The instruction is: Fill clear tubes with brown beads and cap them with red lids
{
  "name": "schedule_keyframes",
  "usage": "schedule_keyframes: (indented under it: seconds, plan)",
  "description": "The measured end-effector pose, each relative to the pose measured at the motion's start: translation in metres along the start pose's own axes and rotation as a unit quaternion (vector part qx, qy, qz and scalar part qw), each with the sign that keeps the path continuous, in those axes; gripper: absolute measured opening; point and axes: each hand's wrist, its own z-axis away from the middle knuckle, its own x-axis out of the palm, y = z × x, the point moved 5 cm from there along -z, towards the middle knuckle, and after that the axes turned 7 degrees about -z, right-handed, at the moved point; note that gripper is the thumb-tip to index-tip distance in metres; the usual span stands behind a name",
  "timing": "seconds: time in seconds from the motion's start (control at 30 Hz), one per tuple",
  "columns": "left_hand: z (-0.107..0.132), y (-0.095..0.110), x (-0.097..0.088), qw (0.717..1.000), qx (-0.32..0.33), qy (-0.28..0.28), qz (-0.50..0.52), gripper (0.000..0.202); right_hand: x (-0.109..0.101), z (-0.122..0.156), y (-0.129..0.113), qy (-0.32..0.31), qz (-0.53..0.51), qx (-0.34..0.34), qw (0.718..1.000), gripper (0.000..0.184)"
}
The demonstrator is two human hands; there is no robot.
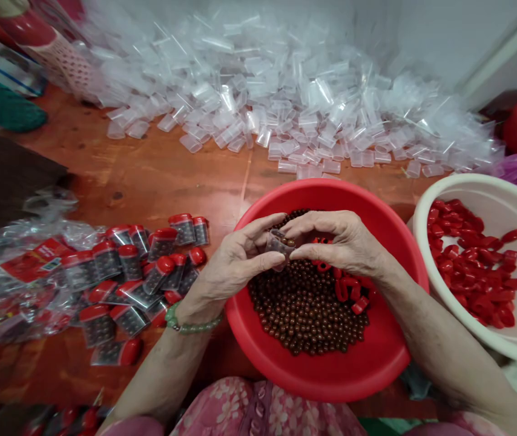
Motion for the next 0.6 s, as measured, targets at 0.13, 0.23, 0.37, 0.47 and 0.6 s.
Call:
schedule_keyframes:
  seconds: [0.13, 0.23, 0.37, 0.47, 0.6]
  plan:
    - [-0.0017, 0.0024, -0.0009, 1.000, 0.015, 0.000, -0.006, 0.056, -0.0007, -0.0012, -0.0025, 0.008, 0.044, -0.027, 0.999, 0.013]
    - [-0.0028, 0.0029, 0.0001, 1.000, 0.020, -0.007, -0.017, 0.041, 0.0013, -0.0005, -0.0002, 0.001, 0.069, -0.004, 0.998, 0.019]
    - [-0.0036, 0.0050, -0.0006, 0.999, 0.031, 0.001, -0.019, 0.026, 0.0035, 0.0019, 0.0003, -0.002, 0.051, 0.037, 0.998, 0.019]
    - [-0.0050, 0.0063, -0.0021, 0.999, 0.037, 0.008, 0.013, 0.023, 0.0010, 0.0032, -0.0027, 0.018, 0.031, 0.042, 0.998, 0.019]
    - [-0.0056, 0.0062, -0.0053, 0.996, 0.043, 0.030, 0.075, 0.030, -0.0059, 0.0032, 0.0021, 0.020, 0.105, 0.056, 0.993, 0.022]
